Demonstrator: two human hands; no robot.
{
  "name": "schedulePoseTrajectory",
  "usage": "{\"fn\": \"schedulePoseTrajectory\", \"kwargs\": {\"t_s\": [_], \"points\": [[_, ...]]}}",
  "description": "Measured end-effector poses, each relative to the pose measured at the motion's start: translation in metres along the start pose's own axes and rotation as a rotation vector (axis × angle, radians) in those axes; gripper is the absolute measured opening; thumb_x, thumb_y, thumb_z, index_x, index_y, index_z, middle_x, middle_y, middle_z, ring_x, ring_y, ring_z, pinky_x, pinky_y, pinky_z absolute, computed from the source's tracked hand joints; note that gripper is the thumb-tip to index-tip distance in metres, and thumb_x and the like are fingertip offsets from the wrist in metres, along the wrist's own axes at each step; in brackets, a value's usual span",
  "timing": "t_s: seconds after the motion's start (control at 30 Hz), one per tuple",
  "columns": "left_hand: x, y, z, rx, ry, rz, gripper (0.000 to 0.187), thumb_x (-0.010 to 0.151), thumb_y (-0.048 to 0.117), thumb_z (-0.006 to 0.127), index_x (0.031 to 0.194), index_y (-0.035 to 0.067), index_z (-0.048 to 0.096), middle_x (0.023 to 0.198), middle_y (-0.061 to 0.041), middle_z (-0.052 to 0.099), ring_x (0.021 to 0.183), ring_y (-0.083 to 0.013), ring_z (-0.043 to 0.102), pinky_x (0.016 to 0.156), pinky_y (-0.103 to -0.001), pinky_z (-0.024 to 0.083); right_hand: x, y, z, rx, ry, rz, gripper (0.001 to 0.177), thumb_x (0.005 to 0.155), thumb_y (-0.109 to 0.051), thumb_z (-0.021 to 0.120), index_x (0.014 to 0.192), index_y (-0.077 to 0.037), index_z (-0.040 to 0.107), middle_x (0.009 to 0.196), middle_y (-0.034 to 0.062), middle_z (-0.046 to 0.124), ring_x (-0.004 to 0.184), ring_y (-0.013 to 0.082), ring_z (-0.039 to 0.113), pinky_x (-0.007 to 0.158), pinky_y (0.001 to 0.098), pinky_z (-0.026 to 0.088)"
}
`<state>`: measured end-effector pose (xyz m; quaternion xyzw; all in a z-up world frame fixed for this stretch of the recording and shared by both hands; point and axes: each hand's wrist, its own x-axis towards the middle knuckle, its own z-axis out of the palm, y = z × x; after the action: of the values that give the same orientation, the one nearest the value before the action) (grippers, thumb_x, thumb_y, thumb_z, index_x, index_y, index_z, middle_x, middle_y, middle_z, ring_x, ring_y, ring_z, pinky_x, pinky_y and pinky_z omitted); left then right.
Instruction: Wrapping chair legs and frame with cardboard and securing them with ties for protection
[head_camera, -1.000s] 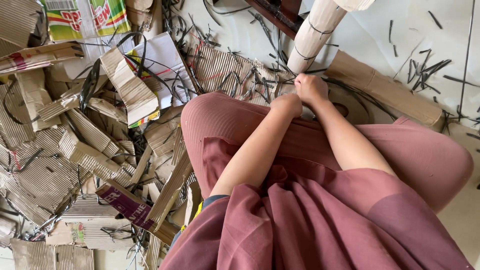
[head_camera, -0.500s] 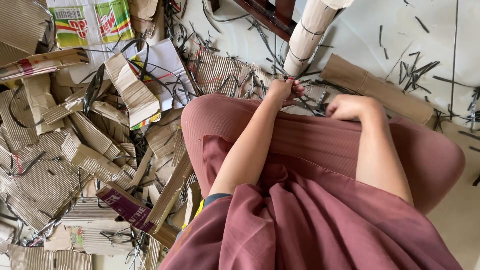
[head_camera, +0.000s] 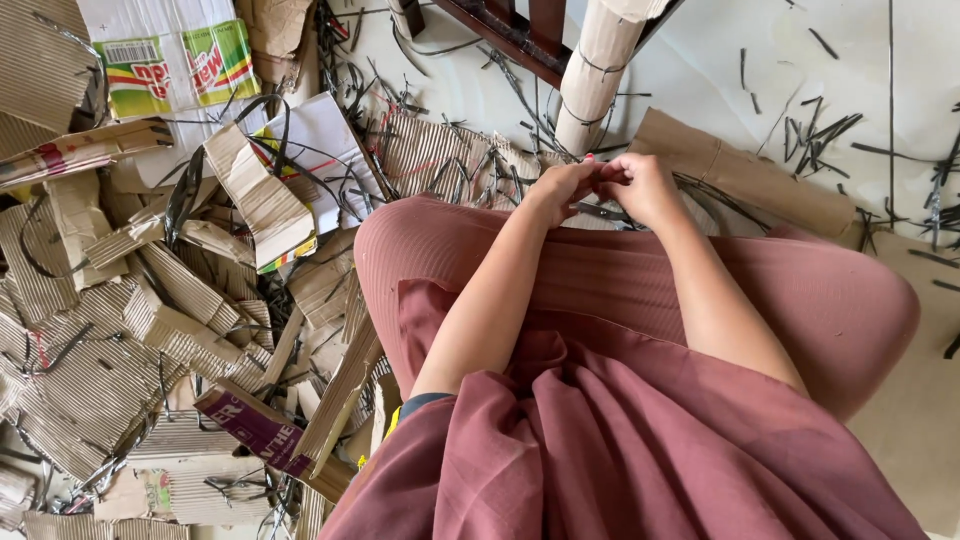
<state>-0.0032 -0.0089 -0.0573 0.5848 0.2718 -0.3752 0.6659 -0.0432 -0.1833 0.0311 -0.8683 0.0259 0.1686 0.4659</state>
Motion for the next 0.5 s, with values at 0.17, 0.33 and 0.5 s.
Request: {"fn": "schedulePoseTrajectory", "kwargs": {"t_s": [0.17, 0.33, 0.5], "points": [[-0.003, 0.004, 0.012, 0.233, 0.097, 0.099, 0.043, 0.096, 0.058, 0.061, 0.12, 0.025, 0.075, 0.108, -0.002, 0.078, 0.112, -0.0189, 0.072, 0.098, -0.041, 0.046, -0.012, -0.012, -0.028, -0.008, 0.0, -0.002, 0.012, 0.09, -0.022, 0.074, 0.1, -0.025, 0.079, 0.078, -0.0036, 0.075, 0.075, 0.01, 0.07, 0.075, 0.0278, 0.055], [-0.036, 0.008, 0.012, 0.794, 0.341, 0.332, 0.041, 0.089, 0.058, 0.06, 0.118, 0.033, 0.075, 0.103, 0.005, 0.079, 0.11, -0.0206, 0.074, 0.095, -0.041, 0.058, -0.015, 0.009, -0.067, 0.024, 0.036, 0.117, 0.015, 0.097, -0.008, 0.067, 0.11, -0.009, 0.076, 0.09, 0.0108, 0.077, 0.074, 0.0173, 0.072, 0.076, 0.0325, 0.055], [-0.052, 0.02, 0.02, 0.745, 0.388, 0.428, 0.033, 0.085, 0.041, 0.069, 0.115, 0.027, 0.074, 0.096, 0.001, 0.076, 0.101, -0.0227, 0.075, 0.09, -0.042, 0.059, -0.008, 0.024, -0.057, -0.103, 0.109, -0.148, 0.016, 0.096, -0.007, 0.069, 0.11, -0.002, 0.076, 0.104, 0.025, 0.073, 0.106, 0.0454, 0.067, 0.094, 0.0527, 0.051]]}}
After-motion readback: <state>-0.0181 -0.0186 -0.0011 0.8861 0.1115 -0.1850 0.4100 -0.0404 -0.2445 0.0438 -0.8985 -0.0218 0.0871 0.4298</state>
